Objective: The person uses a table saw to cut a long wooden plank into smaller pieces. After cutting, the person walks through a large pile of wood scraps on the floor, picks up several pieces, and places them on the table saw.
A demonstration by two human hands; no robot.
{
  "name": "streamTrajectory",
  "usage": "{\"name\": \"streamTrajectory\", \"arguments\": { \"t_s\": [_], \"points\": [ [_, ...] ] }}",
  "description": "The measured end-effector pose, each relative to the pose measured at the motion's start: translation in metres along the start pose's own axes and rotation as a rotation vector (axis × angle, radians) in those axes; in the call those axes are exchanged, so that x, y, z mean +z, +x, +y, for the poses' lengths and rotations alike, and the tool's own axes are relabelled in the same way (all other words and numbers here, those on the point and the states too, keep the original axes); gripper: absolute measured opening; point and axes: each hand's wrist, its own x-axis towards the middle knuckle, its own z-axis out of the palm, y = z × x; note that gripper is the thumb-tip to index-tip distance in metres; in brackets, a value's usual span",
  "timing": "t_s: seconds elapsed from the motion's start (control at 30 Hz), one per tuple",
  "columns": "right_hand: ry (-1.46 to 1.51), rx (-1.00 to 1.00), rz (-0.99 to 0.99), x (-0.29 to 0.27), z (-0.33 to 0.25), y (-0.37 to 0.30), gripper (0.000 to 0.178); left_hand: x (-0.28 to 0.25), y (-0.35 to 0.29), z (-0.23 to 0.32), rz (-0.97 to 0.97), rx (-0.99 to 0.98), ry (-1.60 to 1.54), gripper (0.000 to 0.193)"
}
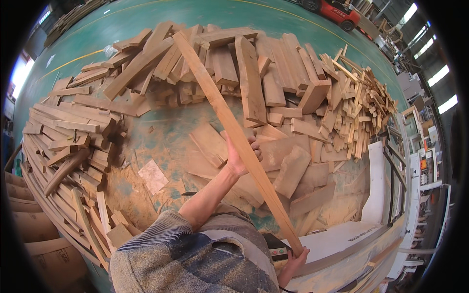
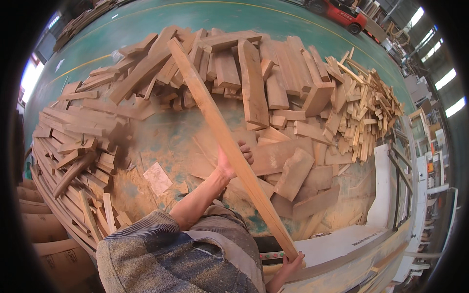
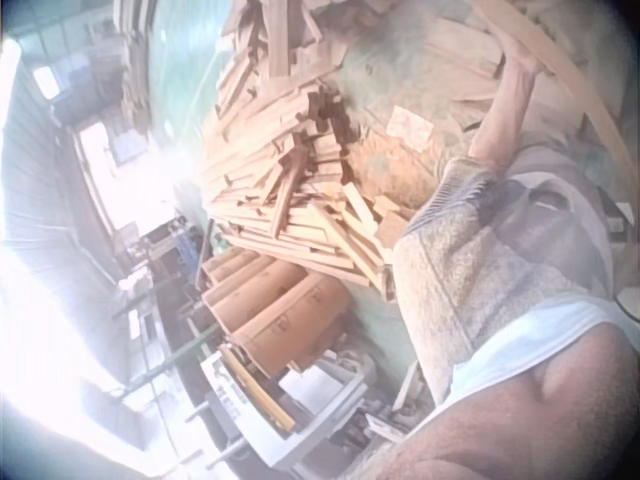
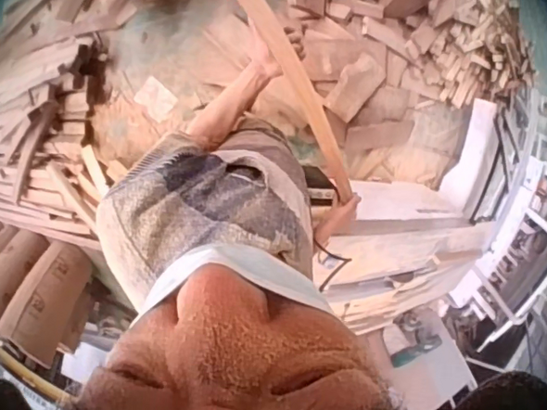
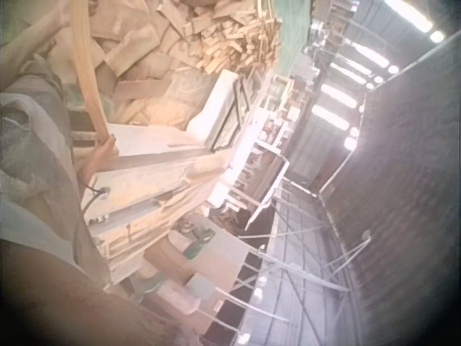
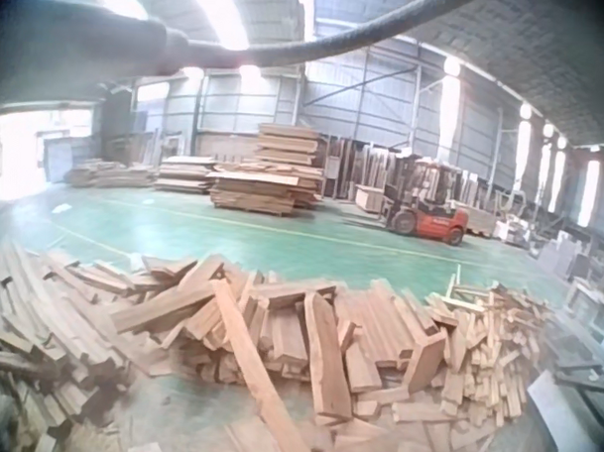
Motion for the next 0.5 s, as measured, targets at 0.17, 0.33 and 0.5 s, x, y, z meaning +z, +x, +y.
{"name": "streamTrajectory", "arguments": {
  "t_s": [0.17,0.33,0.5],
  "points": [
    [-0.074,-0.089,-0.025,0.030,-0.004,-0.008,0.064,-0.031,0.014,0.030,-0.057,0.035,-0.018,0.031],
    [-0.024,-0.086,-0.010,0.060,-0.012,-0.030,0.066,-0.076,0.012,0.066,0.032,0.078,-0.068,0.029],
    [-0.106,0.046,0.099,0.073,-0.007,-0.027,0.057,-0.051,-0.002,0.056,0.481,0.216,0.178,0.060]
  ]
}}
